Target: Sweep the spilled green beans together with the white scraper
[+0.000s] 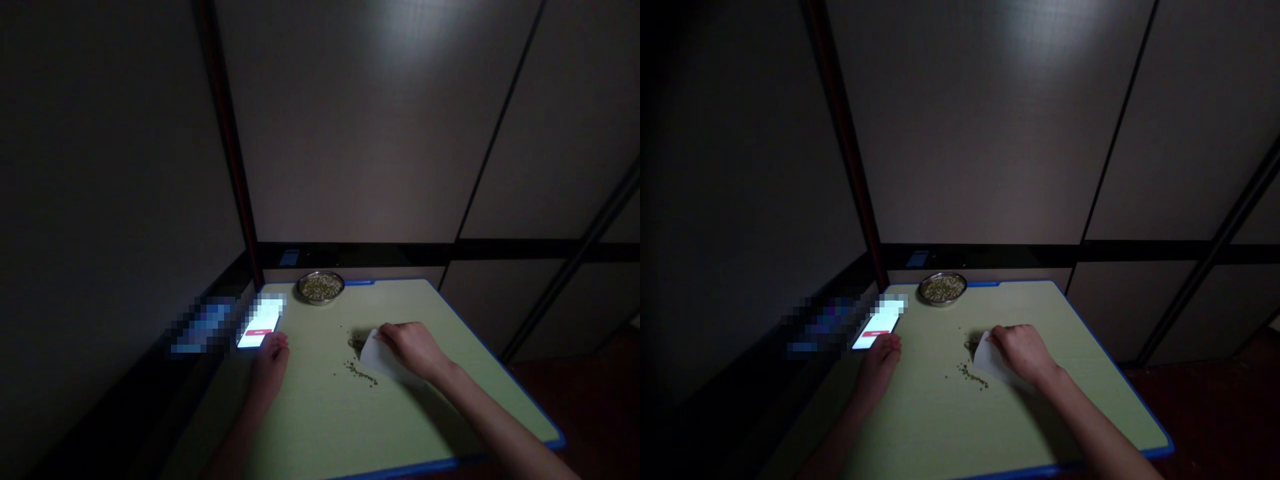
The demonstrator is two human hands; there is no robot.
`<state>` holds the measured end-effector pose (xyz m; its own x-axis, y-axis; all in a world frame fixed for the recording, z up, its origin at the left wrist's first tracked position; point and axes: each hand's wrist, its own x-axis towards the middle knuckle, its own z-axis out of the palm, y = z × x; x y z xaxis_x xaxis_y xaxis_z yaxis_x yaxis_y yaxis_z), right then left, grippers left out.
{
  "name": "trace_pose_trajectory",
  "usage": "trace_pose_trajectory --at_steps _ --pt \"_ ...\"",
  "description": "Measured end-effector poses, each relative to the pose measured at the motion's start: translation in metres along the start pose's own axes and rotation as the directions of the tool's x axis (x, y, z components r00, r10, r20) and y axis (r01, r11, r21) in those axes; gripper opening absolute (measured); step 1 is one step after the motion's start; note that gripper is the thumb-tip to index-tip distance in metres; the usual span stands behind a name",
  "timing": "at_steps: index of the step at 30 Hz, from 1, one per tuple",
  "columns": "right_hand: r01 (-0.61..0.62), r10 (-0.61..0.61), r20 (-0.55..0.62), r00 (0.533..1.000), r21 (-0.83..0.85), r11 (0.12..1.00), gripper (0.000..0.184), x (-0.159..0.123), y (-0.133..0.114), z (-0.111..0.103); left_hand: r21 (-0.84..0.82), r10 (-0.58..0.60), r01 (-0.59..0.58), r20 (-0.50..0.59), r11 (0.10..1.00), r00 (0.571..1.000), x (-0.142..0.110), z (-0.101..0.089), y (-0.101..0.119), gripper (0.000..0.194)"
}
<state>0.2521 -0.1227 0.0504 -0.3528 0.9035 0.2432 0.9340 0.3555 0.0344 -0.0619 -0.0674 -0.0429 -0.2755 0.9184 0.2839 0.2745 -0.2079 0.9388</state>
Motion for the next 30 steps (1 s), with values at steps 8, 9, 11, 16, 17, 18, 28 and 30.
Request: trace_pose_trajectory --at_steps 8,9,11,16,17,18,28,30 --pt "-0.023 0.022 0.021 1.0 0.047 0.999 0.034 -0.008 0.005 -0.015 -0.011 0.005 -0.005 0.008 1.0 1.0 0.0 0.0 -0.002 0.023" --pt "-0.026 0.024 0.026 0.999 0.059 0.998 0.034 -0.011 0.006 -0.016 -0.008 0.009 -0.009 0.005 1.0 1.0 0.001 0.0 -0.003 0.022" --pt "-0.032 0.03 0.036 0.999 0.076 0.997 0.033 -0.02 0.008 -0.018 -0.002 0.024 -0.024 -0.001 1.0 1.0 0.001 0.0 -0.007 0.021" --pt "-0.042 0.037 0.051 0.998 0.095 0.995 0.033 -0.04 0.016 -0.015 -0.006 0.059 -0.059 0.023 0.998 0.998 0.003 0.0 -0.015 0.019" --pt "-0.044 0.038 0.056 0.998 0.094 0.995 0.033 -0.042 0.018 -0.014 -0.01 0.064 -0.064 0.023 0.998 0.998 0.004 0.0 -0.016 0.02" --pt "-0.047 0.041 0.06 0.997 0.091 0.995 0.034 -0.044 0.019 -0.012 -0.012 0.068 -0.067 0.022 0.998 0.997 0.004 0.0 -0.016 0.02" --pt "-0.09 0.086 0.06 0.995 0.075 0.993 0.034 -0.041 0.02 -0.006 0.002 0.043 -0.043 0.006 0.999 0.999 0.001 -0.001 -0.004 0.02" --pt "-0.092 0.087 0.064 0.994 0.082 0.992 0.034 -0.042 0.021 -0.006 0.006 0.025 -0.026 0.012 1.0 1.0 0.001 -0.001 -0.005 0.021"
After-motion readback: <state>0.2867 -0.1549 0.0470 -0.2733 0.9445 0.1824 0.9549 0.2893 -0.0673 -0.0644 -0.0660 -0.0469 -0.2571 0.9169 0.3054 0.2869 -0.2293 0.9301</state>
